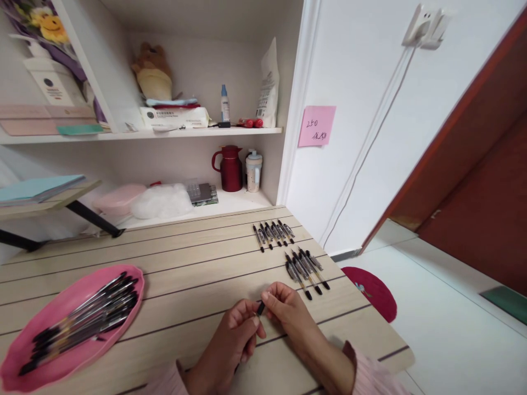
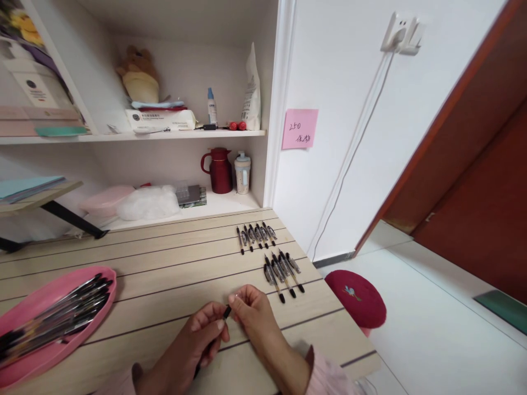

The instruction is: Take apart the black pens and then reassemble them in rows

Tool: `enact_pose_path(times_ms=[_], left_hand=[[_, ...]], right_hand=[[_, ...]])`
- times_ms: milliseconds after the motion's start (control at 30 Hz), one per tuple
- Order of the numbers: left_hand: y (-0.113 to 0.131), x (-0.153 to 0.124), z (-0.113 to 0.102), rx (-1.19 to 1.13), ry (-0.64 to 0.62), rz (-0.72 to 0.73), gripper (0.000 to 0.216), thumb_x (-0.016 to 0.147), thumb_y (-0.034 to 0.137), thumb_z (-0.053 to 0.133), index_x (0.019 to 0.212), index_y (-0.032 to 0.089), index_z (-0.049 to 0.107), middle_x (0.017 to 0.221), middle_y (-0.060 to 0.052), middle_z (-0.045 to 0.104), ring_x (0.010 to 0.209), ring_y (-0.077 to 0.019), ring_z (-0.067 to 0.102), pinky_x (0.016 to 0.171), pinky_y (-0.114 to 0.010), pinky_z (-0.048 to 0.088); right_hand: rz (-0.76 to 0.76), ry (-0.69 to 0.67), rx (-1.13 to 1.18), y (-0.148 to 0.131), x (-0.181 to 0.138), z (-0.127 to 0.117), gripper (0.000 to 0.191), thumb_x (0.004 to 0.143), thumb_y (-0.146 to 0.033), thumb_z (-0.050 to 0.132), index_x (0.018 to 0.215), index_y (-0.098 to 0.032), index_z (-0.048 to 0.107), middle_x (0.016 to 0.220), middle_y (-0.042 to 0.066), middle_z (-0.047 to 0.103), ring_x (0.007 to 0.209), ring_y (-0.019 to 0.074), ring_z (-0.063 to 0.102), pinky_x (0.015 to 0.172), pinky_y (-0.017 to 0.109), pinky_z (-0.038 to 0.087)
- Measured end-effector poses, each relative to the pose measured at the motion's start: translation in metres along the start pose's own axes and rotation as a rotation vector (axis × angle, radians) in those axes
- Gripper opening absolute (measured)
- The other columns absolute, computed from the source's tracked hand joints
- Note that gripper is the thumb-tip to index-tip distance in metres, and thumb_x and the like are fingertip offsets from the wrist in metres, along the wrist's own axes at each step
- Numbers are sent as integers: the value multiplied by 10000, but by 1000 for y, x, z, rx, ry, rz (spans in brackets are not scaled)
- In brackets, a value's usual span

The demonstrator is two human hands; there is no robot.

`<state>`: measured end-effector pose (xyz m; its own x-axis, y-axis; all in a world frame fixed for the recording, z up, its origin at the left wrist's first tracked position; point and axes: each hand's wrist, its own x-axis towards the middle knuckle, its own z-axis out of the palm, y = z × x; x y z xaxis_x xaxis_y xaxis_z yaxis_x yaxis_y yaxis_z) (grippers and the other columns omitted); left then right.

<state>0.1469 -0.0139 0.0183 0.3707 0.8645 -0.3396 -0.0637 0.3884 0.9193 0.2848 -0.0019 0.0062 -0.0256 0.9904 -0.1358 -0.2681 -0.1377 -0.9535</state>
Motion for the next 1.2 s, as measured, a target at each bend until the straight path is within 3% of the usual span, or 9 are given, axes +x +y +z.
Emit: enact_pose_path(times_ms=[200, 400, 567, 733, 967, 1067, 1200], left_hand=[[0, 0, -2, -2, -23, 6, 190, 683, 285, 564, 828, 177, 506, 630, 42, 560, 369, -24, 317, 363, -180, 150], [-1, 0, -2, 14, -27, 13, 196, 692, 283, 545, 847, 179, 485, 637, 40, 553, 370, -27, 313, 360, -189, 132], [-1, 1, -3, 7, -41, 28, 193, 687, 314, 560, 802, 177, 490, 631, 38, 548, 365, -24, 313, 352, -185, 139], [0, 0, -3, 23, -25, 7, 169, 693, 287, 540, 812, 176, 493, 625, 39, 554, 363, -20, 299, 358, -182, 131], [-1, 0, -4, 13, -45, 37, 149, 716, 265, 524, 834, 185, 481, 628, 43, 554, 370, -25, 299, 359, -180, 136], [-3, 0, -5, -3, -51, 60, 160, 725, 287, 534, 834, 180, 486, 635, 39, 547, 380, -26, 301, 358, -180, 133], [-4, 0, -5, -4, -39, 47, 189, 725, 281, 541, 874, 174, 499, 635, 38, 549, 373, -25, 300, 354, -178, 143]], right_hand=[[19, -24, 109, -2, 0, 1, 360, 600, -458, 704, 748, -153, 580, 518, -37, 511, 463, 75, 388, 465, 207, 241], [19, -10, 55, -1, 0, 0, 335, 589, -434, 717, 615, -155, 533, 455, -51, 478, 419, 53, 332, 449, 203, 218], [28, -59, 118, -1, -1, 1, 351, 591, -435, 715, 764, -158, 587, 524, -47, 505, 435, 55, 360, 447, 194, 224], [18, -62, 107, 3, 0, 1, 319, 594, -411, 725, 655, -160, 538, 466, -60, 472, 415, 47, 330, 435, 192, 203], [72, -69, 230, 1, -1, 0, 304, 569, -331, 752, 765, -138, 623, 598, -24, 543, 451, 40, 382, 435, 182, 223], [78, -75, 268, -1, -1, 2, 316, 584, -333, 744, 798, -149, 604, 541, -41, 526, 421, 39, 366, 419, 184, 199], [76, -60, 245, -2, -1, 3, 290, 626, -382, 711, 698, -146, 559, 428, -59, 468, 373, 33, 311, 400, 186, 159]])
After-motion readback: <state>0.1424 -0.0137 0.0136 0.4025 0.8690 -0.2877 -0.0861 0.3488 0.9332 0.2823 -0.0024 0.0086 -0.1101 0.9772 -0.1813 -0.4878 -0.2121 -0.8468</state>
